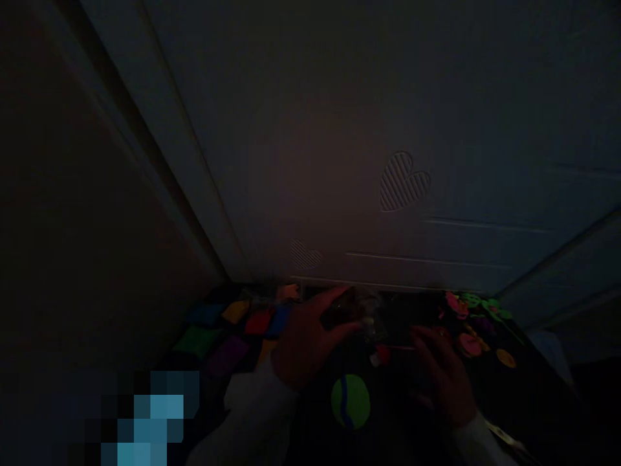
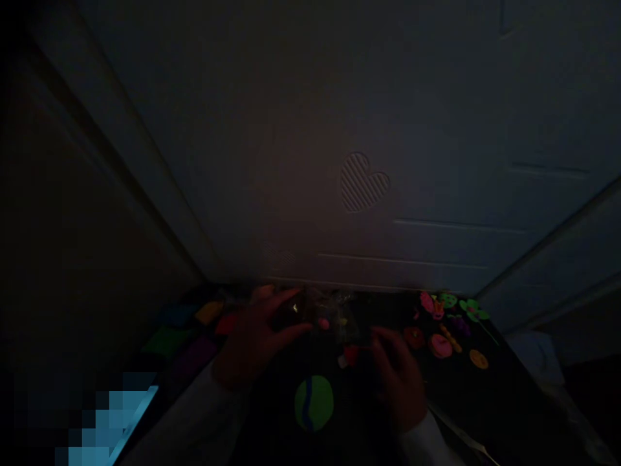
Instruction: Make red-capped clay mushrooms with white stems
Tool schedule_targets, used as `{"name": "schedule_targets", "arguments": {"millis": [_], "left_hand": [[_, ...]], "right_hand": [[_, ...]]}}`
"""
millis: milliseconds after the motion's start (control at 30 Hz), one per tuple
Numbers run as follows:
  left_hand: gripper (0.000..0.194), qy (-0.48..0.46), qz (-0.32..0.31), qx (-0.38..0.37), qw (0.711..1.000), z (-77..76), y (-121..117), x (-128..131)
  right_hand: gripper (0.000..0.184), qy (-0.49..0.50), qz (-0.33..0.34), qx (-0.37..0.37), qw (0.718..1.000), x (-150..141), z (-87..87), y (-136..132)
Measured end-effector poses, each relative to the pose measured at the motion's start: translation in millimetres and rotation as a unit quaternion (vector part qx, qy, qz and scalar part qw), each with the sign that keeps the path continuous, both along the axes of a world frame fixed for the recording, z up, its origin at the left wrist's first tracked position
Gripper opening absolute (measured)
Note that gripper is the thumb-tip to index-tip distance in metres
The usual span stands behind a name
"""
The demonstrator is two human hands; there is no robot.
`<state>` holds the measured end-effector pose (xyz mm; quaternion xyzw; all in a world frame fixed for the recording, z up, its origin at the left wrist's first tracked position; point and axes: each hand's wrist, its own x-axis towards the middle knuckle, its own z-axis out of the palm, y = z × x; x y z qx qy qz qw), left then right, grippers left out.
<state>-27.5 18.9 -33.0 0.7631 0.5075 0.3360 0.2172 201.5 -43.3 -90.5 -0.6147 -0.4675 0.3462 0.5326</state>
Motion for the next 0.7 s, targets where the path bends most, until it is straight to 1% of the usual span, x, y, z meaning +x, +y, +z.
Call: {"name": "schedule_targets", "arguments": {"millis": [33,67,100,133,167,200,233,267,300,367,433,500,600,633,700], "left_hand": [[0.051,-0.015,-0.015,0.000,1.000,14.4,-11.0,2.5],[0.049,-0.057,-0.039,-0.026,0.997,27.1,-20.8,4.9],[0.048,-0.093,-0.053,-0.061,0.992,37.6,-29.1,7.1],[0.045,-0.119,-0.051,-0.080,0.988,45.9,-35.3,9.0],[0.042,-0.148,-0.064,-0.098,0.982,52.2,-39.6,10.3],[0.038,-0.172,-0.076,-0.122,0.975,56.5,-42.0,11.2],[0.035,-0.195,-0.083,-0.146,0.966,59.4,-42.9,11.6],[0.031,-0.219,-0.086,-0.171,0.957,61.0,-42.6,11.6],[0.027,-0.245,-0.084,-0.198,0.945,61.7,-41.6,11.3],[0.021,-0.303,-0.076,-0.248,0.917,60.8,-38.1,10.6],[0.016,-0.364,-0.087,-0.290,0.881,56.9,-33.7,11.4],[0.016,-0.417,-0.092,-0.316,0.847,50.3,-28.9,14.9],[0.023,-0.474,-0.072,-0.331,0.813,38.8,-22.7,24.6],[0.027,-0.484,-0.069,-0.333,0.806,35.8,-21.4,28.0],[0.033,-0.486,-0.075,-0.338,0.803,32.6,-20.2,33.0]], "right_hand": [[0.038,-0.007,0.000,0.030,1.000,-2.8,17.5,-3.1],[0.041,-0.019,0.017,0.065,0.998,-6.5,35.9,-5.6],[0.046,-0.051,0.058,0.118,0.990,-10.9,54.4,-7.3],[0.047,-0.085,0.087,0.154,0.981,-15.9,71.9,-8.0],[0.042,-0.118,0.113,0.168,0.972,-21.1,87.2,-7.6],[0.030,-0.131,0.138,0.179,0.965,-26.1,99.6,-6.4],[0.016,-0.117,0.145,0.174,0.967,-30.7,108.6,-4.6],[0.011,-0.088,0.147,0.153,0.973,-34.7,114.2,-2.4],[0.013,-0.046,0.149,0.127,0.980,-37.9,116.6,0.1],[0.021,0.049,0.155,0.067,0.984,-41.5,114.3,5.5],[0.028,0.129,0.171,0.028,0.976,-41.9,107.7,11.2],[0.033,0.179,0.187,0.005,0.966,-39.4,101.9,17.0],[0.035,0.208,0.201,-0.014,0.957,-32.5,99.1,24.2],[0.033,0.203,0.199,-0.015,0.959,-30.1,99.4,25.8],[0.029,0.185,0.194,-0.012,0.963,-26.5,100.5,27.9]]}}
